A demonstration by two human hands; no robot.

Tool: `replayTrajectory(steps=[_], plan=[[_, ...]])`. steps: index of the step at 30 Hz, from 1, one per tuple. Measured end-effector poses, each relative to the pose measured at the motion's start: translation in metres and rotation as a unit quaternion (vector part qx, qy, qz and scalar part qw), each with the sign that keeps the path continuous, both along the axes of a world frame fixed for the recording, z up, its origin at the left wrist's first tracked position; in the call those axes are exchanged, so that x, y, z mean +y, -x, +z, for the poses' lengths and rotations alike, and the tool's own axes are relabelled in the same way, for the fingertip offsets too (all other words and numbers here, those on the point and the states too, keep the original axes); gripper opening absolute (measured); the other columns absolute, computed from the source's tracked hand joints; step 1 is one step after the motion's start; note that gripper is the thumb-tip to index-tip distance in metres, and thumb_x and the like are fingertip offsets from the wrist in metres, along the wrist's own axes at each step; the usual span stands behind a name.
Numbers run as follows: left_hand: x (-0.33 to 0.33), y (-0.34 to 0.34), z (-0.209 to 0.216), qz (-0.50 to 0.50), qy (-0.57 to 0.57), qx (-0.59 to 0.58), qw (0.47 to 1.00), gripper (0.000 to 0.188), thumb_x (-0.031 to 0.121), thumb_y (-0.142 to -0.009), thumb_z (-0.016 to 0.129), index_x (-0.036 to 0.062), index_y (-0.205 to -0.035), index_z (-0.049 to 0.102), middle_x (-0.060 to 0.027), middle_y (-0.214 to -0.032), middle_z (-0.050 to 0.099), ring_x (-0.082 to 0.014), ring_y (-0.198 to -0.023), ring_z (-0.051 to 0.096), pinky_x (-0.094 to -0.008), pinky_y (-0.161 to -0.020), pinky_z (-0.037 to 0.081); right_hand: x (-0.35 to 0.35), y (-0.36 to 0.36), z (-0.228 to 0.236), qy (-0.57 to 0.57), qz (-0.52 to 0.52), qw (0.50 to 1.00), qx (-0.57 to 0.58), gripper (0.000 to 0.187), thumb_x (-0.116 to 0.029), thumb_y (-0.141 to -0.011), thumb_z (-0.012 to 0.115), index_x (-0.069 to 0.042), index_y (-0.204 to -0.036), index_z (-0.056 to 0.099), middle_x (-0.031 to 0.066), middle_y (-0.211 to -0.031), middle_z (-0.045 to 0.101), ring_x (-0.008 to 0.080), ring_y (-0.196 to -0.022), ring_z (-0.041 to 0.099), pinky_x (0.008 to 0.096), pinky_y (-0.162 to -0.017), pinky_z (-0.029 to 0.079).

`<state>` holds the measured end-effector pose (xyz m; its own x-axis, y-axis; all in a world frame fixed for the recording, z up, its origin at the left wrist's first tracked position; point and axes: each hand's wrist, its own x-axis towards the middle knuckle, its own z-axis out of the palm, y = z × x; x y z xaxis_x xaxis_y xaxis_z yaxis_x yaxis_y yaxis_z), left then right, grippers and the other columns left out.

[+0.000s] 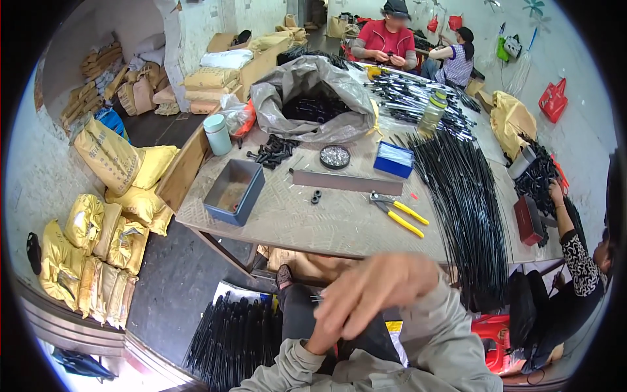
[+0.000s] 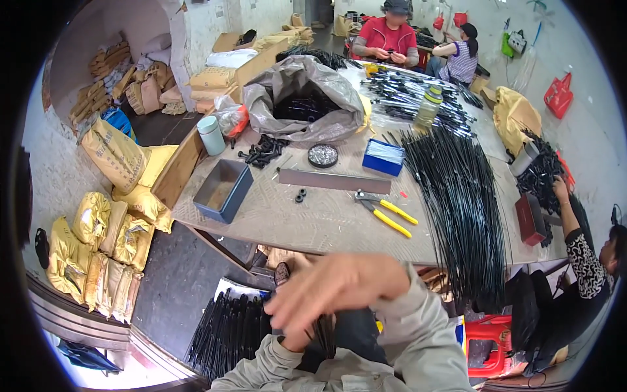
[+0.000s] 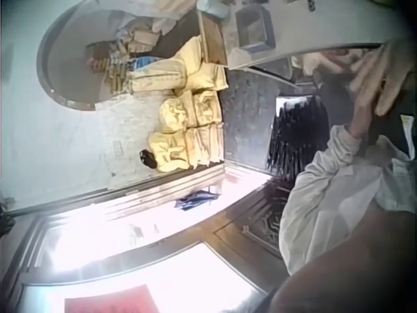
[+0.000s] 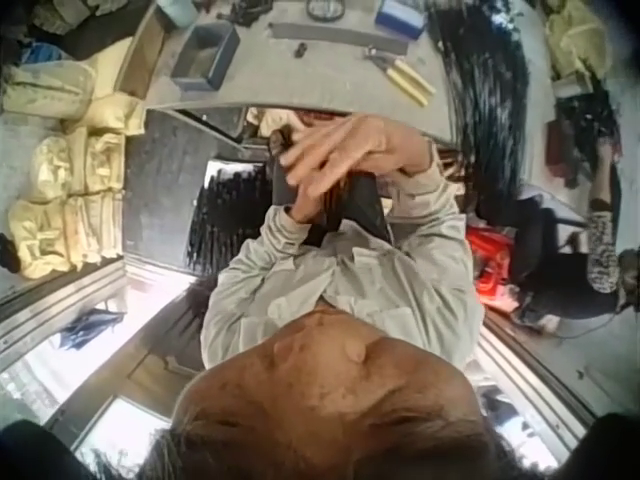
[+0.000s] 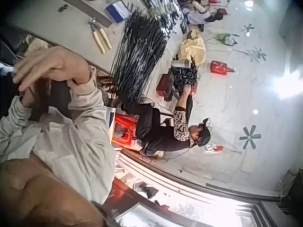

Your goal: The recorder is assembling and crimping components onto wire bundles at a manufacturing workbench.

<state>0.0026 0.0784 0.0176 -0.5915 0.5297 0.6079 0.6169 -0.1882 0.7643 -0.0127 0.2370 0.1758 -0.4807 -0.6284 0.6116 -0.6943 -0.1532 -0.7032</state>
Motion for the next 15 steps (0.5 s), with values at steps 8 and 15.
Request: replayTrajectory(steps=[8, 15], plan=[[0.001, 0.027, -0.016, -0.086, -0.017, -0.605, 0.791, 0.021, 0.017, -0.094, 0.042, -0.0011, -0.085, 0.048, -0.0040, -0.061, 0.046, -0.0109, -0.049, 0.045, -0.0235, -0.046, 0.037, 0.155, 0.260, -0.041, -0.345, -0.600, 0.721, 0.026, 0.014, -0.013, -0.077, 0.061, -0.003, -0.085, 0.065, 0.0116, -0.081, 0.066, 0.0215, -0.075, 0.062, 0.0325, -0.069, 0.047], [-0.001, 0.049, -0.013, -0.035, -0.012, -0.654, 0.756, 0.019, 0.018, -0.093, 0.044, 0.0025, -0.085, 0.050, -0.0017, -0.059, 0.043, -0.0088, -0.047, 0.039, -0.0217, -0.042, 0.034, 0.189, 0.362, -0.082, -0.425, -0.686, 0.588, -0.054, 0.018, -0.016, -0.073, 0.060, -0.002, -0.084, 0.063, 0.0195, -0.089, 0.063, 0.0337, -0.087, 0.061, 0.0417, -0.074, 0.048]])
